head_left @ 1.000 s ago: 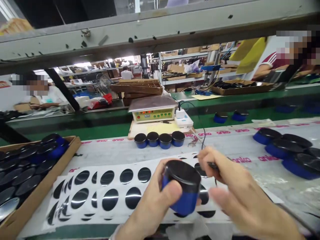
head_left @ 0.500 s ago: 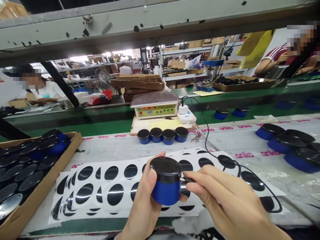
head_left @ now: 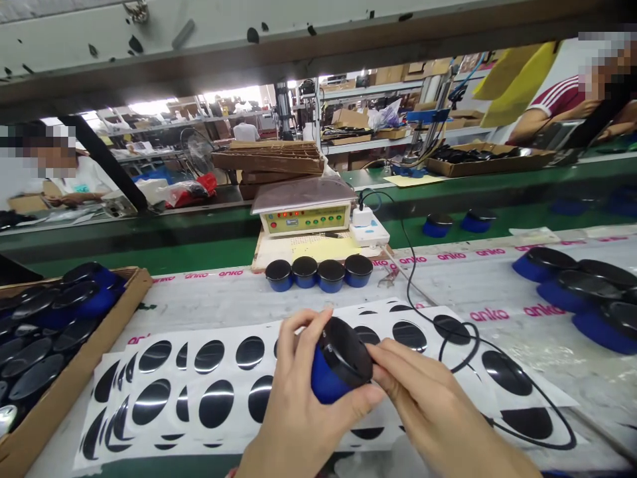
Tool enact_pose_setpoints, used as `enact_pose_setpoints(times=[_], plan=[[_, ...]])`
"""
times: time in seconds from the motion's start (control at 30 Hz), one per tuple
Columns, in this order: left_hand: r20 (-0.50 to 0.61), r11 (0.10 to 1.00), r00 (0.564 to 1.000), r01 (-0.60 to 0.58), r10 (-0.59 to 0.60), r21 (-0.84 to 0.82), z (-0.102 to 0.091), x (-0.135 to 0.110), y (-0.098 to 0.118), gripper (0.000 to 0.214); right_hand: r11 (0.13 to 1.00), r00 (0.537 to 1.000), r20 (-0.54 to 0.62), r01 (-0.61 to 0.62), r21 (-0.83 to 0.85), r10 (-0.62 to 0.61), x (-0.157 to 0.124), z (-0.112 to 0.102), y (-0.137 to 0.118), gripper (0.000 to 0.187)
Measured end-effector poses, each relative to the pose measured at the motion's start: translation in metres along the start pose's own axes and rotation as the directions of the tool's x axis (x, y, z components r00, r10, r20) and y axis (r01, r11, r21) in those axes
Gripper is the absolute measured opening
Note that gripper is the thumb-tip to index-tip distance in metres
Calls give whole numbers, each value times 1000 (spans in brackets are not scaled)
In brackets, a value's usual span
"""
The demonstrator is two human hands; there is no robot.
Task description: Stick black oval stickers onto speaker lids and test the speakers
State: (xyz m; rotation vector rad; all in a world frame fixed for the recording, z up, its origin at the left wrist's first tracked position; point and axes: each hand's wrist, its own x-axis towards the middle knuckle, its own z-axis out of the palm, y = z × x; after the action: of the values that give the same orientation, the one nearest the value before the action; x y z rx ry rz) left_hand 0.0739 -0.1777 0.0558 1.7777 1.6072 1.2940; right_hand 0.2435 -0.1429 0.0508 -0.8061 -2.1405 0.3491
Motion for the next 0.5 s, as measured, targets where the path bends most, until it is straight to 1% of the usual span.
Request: enact_pose_setpoints(times=[0.07, 0.1, 0.17, 0.2, 0.27, 0.3, 0.37, 0.5], plan=[[-25, 974, 989, -138, 145, 179, 1, 1, -2, 63, 996, 998, 23, -59, 67, 57, -2, 2, 5, 20], [-34, 946, 974, -210, 224, 247, 2, 2, -3, 62, 994, 997, 22, -74, 87, 72, -3, 2, 6, 21], [-39, 873, 918, -362, 395, 328, 2, 4, -4, 59, 991, 997, -2, -76, 107, 76, -3, 2, 8, 24], [-40, 831, 879, -434, 476, 349, 1, 6, -5, 56, 991, 997, -18, -69, 114, 71, -3, 1, 8, 24], [-32, 757, 807, -538, 590, 371, 0, 8, -5, 48, 992, 998, -47, -46, 121, 52, -3, 1, 8, 25], [-32, 732, 784, -564, 620, 382, 0, 9, -5, 44, 992, 998, -49, -40, 121, 46, -3, 0, 8, 25], [-6, 689, 755, -596, 656, 413, -2, 10, -4, 39, 992, 999, -31, -38, 121, 42, -5, 1, 9, 26], [116, 616, 724, -651, 680, 444, -4, 10, -2, 37, 996, 999, -26, -21, 82, 24, -9, 5, 11, 26]])
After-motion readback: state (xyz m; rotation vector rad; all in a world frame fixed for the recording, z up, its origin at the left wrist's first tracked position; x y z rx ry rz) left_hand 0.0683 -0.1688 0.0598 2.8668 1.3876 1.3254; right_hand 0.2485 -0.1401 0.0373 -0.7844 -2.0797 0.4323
